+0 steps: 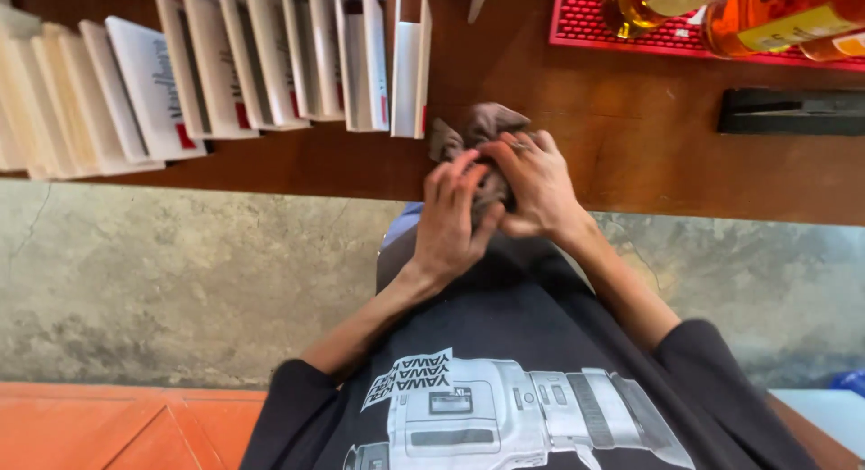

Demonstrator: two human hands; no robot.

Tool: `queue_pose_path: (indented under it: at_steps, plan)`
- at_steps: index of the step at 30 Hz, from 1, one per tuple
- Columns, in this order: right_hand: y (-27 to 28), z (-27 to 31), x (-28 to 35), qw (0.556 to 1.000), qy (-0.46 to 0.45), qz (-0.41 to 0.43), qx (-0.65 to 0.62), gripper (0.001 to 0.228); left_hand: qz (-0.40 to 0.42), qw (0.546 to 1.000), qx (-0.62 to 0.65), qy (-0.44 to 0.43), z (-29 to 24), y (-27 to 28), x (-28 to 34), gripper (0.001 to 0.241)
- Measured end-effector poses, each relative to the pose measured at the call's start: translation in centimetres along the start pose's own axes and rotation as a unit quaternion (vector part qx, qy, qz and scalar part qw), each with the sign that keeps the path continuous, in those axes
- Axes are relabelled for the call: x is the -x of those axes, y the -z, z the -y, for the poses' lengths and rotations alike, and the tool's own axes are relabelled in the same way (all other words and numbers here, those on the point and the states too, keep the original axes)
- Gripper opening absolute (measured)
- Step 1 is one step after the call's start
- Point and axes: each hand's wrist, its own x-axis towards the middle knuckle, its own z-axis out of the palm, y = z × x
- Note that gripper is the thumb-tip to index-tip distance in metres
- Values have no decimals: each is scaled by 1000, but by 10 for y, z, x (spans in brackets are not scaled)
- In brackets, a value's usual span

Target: Cleaning and wiping down various items at a bar, including cigarette packs, menu holders, and counter surfaces using a cloth.

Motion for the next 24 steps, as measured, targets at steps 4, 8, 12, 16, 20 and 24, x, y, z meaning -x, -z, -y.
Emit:
queue_pose_path:
  at_steps: [4, 8, 12, 16, 20, 24]
  plan:
    - [24, 4, 34, 998, -37, -28, -40, 73, 73, 990, 93, -73, -5, -2, -7, 64]
    - [22, 2, 33, 989, -142, -41, -30, 58, 170, 974, 119, -94, -5, -7, -20, 65]
    - [19, -21, -13, 992, -89, -89, -16, 54, 111, 992, 48, -42, 3, -19, -45, 64]
    - [3, -60, -54, 992, -52, -111, 29, 56, 45, 998, -8, -31, 18, -32, -82, 72]
    - [8, -59, -67, 991, -29, -125, 36, 49, -1, 998, -62, -15, 23, -38, -95, 67]
    - [-4, -45, -24, 988, -111, -108, 4, 50, 79, 994, -47, -56, 8, -18, -73, 67]
